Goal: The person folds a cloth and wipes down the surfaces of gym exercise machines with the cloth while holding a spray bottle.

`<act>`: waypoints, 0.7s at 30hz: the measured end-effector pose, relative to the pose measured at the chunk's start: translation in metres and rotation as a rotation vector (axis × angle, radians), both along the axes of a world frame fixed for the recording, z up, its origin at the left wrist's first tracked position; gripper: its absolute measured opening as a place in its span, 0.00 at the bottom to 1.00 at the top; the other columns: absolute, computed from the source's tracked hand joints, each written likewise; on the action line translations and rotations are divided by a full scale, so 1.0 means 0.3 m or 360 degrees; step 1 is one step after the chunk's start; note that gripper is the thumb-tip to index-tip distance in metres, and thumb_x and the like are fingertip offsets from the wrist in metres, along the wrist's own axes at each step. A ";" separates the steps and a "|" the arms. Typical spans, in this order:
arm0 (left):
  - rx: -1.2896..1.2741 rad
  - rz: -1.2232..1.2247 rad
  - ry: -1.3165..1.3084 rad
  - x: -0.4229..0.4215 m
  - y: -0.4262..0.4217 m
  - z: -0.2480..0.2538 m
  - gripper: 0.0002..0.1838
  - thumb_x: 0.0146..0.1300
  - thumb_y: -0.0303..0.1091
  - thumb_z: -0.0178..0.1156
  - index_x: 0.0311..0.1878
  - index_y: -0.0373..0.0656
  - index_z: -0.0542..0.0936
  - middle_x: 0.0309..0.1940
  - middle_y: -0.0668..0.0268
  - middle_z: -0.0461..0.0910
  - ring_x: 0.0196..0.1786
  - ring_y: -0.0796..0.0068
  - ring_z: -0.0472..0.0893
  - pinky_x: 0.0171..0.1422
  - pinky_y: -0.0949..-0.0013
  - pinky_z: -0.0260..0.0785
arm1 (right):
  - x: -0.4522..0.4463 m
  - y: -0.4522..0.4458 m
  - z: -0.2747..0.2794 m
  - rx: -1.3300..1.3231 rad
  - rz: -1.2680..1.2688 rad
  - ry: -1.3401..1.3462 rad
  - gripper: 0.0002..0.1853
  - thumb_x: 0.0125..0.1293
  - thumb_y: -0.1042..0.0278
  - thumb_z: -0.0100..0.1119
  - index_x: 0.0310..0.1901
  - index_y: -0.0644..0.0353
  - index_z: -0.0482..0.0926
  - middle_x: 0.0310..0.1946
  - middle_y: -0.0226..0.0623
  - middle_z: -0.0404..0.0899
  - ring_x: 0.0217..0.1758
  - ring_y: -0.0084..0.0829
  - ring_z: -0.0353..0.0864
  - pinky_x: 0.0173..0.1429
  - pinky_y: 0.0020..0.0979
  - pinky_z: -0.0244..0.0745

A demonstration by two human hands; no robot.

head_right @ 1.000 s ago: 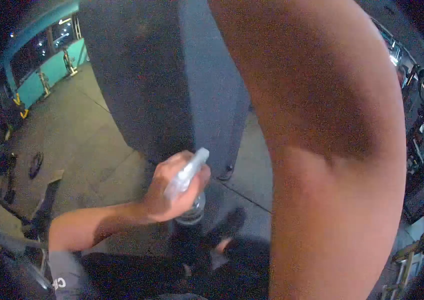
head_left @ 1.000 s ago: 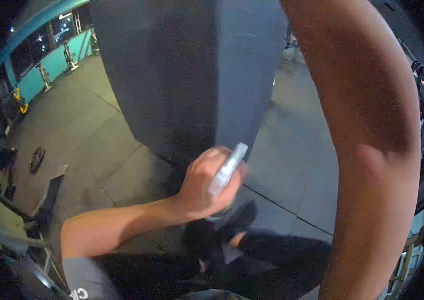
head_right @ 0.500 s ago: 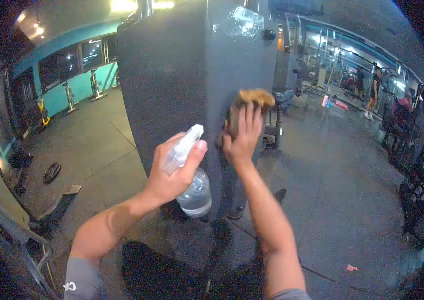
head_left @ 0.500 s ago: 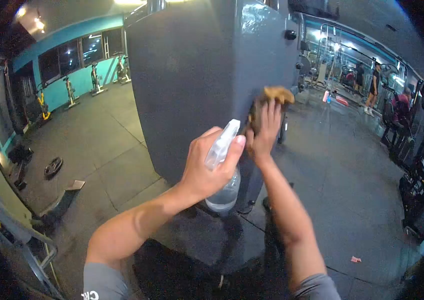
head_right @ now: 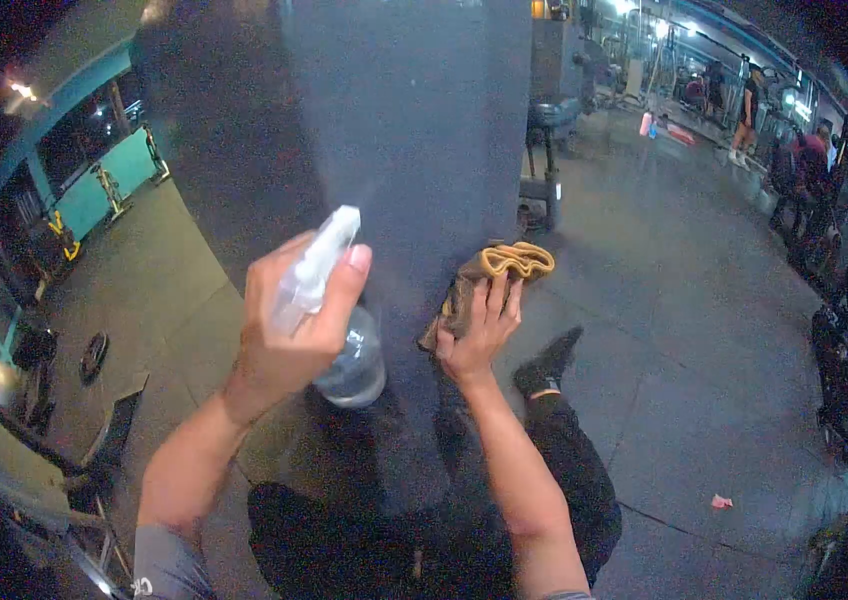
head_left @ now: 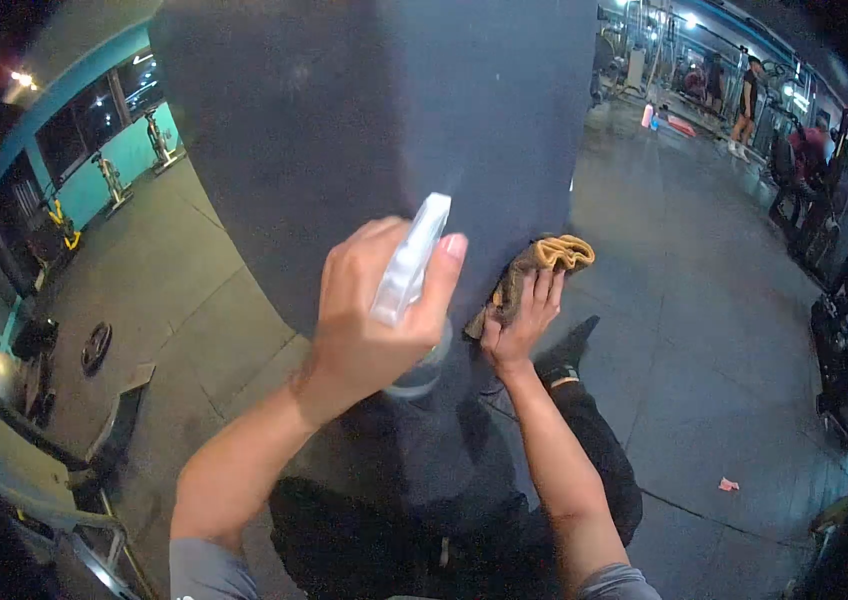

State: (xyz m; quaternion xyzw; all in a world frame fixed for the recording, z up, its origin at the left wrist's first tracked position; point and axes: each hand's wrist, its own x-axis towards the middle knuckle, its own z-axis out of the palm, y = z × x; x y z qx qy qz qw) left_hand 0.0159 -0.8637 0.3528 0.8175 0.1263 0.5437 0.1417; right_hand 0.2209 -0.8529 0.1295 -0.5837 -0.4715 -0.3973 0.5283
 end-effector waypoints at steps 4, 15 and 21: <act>-0.0135 0.0086 0.0249 -0.038 -0.002 -0.236 0.17 0.66 0.33 0.61 0.20 0.40 0.74 0.15 0.58 0.71 0.19 0.55 0.75 0.25 0.55 0.65 | -0.012 -0.030 -0.103 -0.0113 -0.0001 0.0049 0.38 0.66 0.48 0.55 0.72 0.65 0.62 0.76 0.59 0.52 0.77 0.67 0.50 0.71 0.61 0.50; -0.0543 0.0427 0.0120 -0.343 -0.122 -1.272 0.11 0.68 0.37 0.59 0.33 0.40 0.79 0.30 0.57 0.79 0.32 0.53 0.79 0.38 0.56 0.72 | -0.008 0.038 0.714 0.0303 -0.0094 -0.0384 0.33 0.64 0.56 0.58 0.70 0.59 0.70 0.75 0.48 0.60 0.78 0.67 0.49 0.75 0.66 0.44; -0.0735 0.0566 0.0155 -0.416 -0.123 -1.395 0.13 0.68 0.38 0.60 0.39 0.35 0.78 0.35 0.54 0.79 0.41 0.53 0.78 0.44 0.55 0.72 | -0.267 0.058 1.149 0.0414 -0.0217 -0.0546 0.25 0.74 0.54 0.49 0.66 0.61 0.70 0.67 0.52 0.67 0.69 0.58 0.64 0.74 0.59 0.55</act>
